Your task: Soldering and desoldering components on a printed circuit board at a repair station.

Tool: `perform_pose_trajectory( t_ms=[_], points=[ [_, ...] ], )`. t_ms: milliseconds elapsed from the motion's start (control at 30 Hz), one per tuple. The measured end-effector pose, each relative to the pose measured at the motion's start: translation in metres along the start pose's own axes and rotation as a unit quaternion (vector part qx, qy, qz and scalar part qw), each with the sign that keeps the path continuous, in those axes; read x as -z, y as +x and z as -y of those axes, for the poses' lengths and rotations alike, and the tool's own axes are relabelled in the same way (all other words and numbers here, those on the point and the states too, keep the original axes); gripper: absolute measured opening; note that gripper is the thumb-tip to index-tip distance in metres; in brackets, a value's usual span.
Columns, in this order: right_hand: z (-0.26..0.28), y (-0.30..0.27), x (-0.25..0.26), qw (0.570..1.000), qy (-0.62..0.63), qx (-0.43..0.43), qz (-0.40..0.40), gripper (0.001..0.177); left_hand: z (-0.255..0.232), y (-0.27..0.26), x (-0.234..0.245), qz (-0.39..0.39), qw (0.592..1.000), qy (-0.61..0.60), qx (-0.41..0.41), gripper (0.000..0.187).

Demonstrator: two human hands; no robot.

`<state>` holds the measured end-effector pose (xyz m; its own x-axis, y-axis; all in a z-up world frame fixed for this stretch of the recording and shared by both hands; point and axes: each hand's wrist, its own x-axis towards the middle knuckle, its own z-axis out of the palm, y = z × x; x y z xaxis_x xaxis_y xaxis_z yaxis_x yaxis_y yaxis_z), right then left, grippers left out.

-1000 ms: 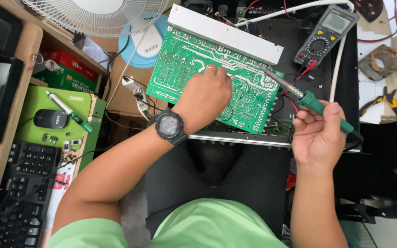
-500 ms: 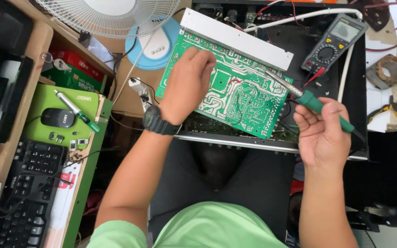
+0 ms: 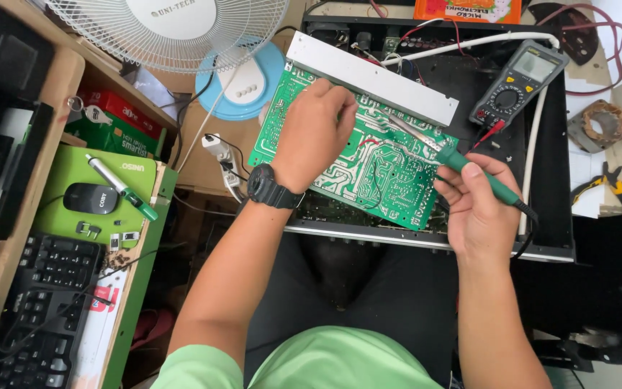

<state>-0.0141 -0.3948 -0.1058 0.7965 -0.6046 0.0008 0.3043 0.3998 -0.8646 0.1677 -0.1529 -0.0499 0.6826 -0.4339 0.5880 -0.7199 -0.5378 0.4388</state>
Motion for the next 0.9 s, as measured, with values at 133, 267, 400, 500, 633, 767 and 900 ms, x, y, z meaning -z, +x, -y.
perform_pose_trajectory(
  t_ms=[133, 267, 400, 500, 633, 767, 900],
  points=[
    [0.004, -0.001, -0.01, 1.0, -0.002, 0.001, -0.015, 0.028, 0.005, 0.001, -0.008, 0.006, 1.0, -0.016, 0.005, 0.008],
    [0.004, -0.004, -0.019, 1.0, -0.014, 0.007, -0.026, 0.028, 0.005, 0.004, -0.008, 0.009, 0.999, -0.031, -0.012, 0.011],
    [0.001, -0.005, -0.017, 0.999, -0.018, 0.005, -0.029, 0.028, 0.003, 0.007, -0.005, 0.02, 0.997, -0.067, -0.024, 0.016],
    [0.001, -0.004, -0.018, 0.999, -0.019, 0.006, -0.033, 0.029, 0.016, 0.005, -0.02, 0.038, 0.996, -0.07, -0.034, 0.017],
    [0.0, -0.003, -0.019, 0.999, -0.021, 0.01, -0.036, 0.03, 0.008, 0.007, -0.015, 0.023, 0.995, -0.094, 0.009, 0.008],
    [0.0, -0.002, -0.02, 0.999, -0.024, 0.013, -0.035, 0.03, 0.006, 0.01, -0.008, 0.004, 0.996, -0.085, 0.008, 0.007],
    [0.001, -0.002, -0.021, 0.999, -0.027, 0.013, -0.036, 0.031, 0.003, 0.008, -0.004, 0.009, 0.999, -0.05, 0.009, 0.003]
  ],
)
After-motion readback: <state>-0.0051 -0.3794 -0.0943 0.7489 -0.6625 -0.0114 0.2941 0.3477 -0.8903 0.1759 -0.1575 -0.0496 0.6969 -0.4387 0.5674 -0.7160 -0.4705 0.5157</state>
